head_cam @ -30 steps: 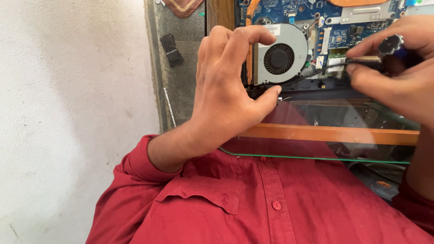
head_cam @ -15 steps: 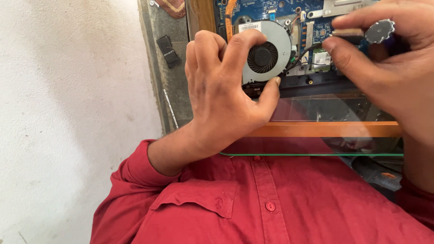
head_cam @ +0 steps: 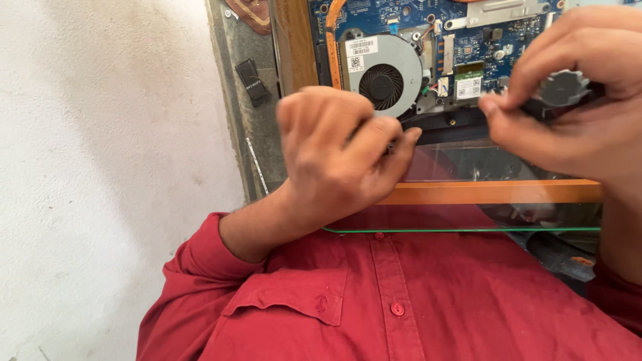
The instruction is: The person uses a blue screwdriver to remove and reinstall screws on a laptop motherboard, focusing on the area around the cooling fan and heat sink. They repeatedly adjust small components and connectors with both hands while the laptop remains open on a glass surface.
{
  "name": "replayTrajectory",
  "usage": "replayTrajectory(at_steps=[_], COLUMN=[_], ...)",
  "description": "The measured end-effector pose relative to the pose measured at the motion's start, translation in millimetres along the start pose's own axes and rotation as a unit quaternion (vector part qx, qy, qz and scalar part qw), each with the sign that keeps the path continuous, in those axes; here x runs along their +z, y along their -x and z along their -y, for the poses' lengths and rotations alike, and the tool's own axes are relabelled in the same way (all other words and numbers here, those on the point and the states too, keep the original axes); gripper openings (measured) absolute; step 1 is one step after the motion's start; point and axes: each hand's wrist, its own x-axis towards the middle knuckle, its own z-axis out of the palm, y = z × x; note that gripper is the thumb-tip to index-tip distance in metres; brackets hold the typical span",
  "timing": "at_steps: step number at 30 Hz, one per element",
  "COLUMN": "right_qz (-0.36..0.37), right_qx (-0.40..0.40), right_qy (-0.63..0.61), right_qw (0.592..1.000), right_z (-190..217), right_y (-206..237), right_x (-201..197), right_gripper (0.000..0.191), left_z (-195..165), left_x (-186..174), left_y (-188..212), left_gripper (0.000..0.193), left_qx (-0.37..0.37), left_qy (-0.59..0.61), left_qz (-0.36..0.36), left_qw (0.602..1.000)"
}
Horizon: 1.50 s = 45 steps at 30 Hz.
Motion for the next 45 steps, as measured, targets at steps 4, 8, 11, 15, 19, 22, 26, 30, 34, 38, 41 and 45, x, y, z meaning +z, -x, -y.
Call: replayTrajectory(at_steps=[4,8,11,15,19,22,26,30,34,38,41,45], right_qz=[0.054,0.080,0.058,-0.006,-0.049,-0.055,-0.046,-0.042,-0.050,-0.054,-0.062,-0.072], right_qx=[-0.052,-0.120,-0.106,-0.047,-0.026,-0.028,-0.031,-0.020,0.004,0.062,0.040,0.063], right_qy=[-0.072,-0.122,-0.088,0.031,0.020,0.023,0.051,0.058,0.069,0.110,0.115,0.105], right_qw=[0.995,0.982,0.989,0.998,0.998,0.998,0.997,0.997,0.996,0.991,0.991,0.990], right_z=[-13.8,-17.4,-19.5,-23.1,-20.5,-19.6,-19.2,-14.3,-6.4,-0.3,1.8,3.4], right_y=[0.8,0.7,0.2,4.0,14.3,15.4,9.6,5.1,3.1,1.6,-0.5,-3.0], right_x=[-5.3,-10.4,-7.5,0.8,9.1,10.5,7.4,6.1,7.8,7.8,9.6,13.3], right_gripper=[0.021,0.025,0.028,0.031,0.025,0.022,0.022,0.022,0.023,0.027,0.026,0.026], left_z=[1.2,2.5,2.8,3.3,0.7,-4.6,-9.6,-12.5,-9.2,-6.1,-4.8,-2.0], left_x=[2.6,1.5,0.5,3.5,7.0,8.9,8.5,6.8,6.7,5.9,4.2,4.3], left_y=[3.4,2.7,1.1,2.7,10.7,16.2,17.6,15.2,11.4,8.0,6.2,3.4], left_gripper=[0.012,0.014,0.017,0.015,0.017,0.024,0.025,0.024,0.022,0.018,0.017,0.014], left_qx=[0.045,0.061,0.077,0.084,0.121,0.134,0.086,0.033,0.018,0.026,0.029,0.027], left_qy=[-0.025,-0.018,-0.010,-0.038,-0.096,-0.130,-0.113,-0.075,-0.030,-0.026,-0.022,-0.012], left_qz=[0.006,0.003,0.010,0.025,0.027,0.064,0.062,0.065,0.060,0.044,0.029,-0.001], left_qw=[0.999,0.998,0.997,0.995,0.988,0.980,0.988,0.995,0.998,0.998,0.999,1.000])
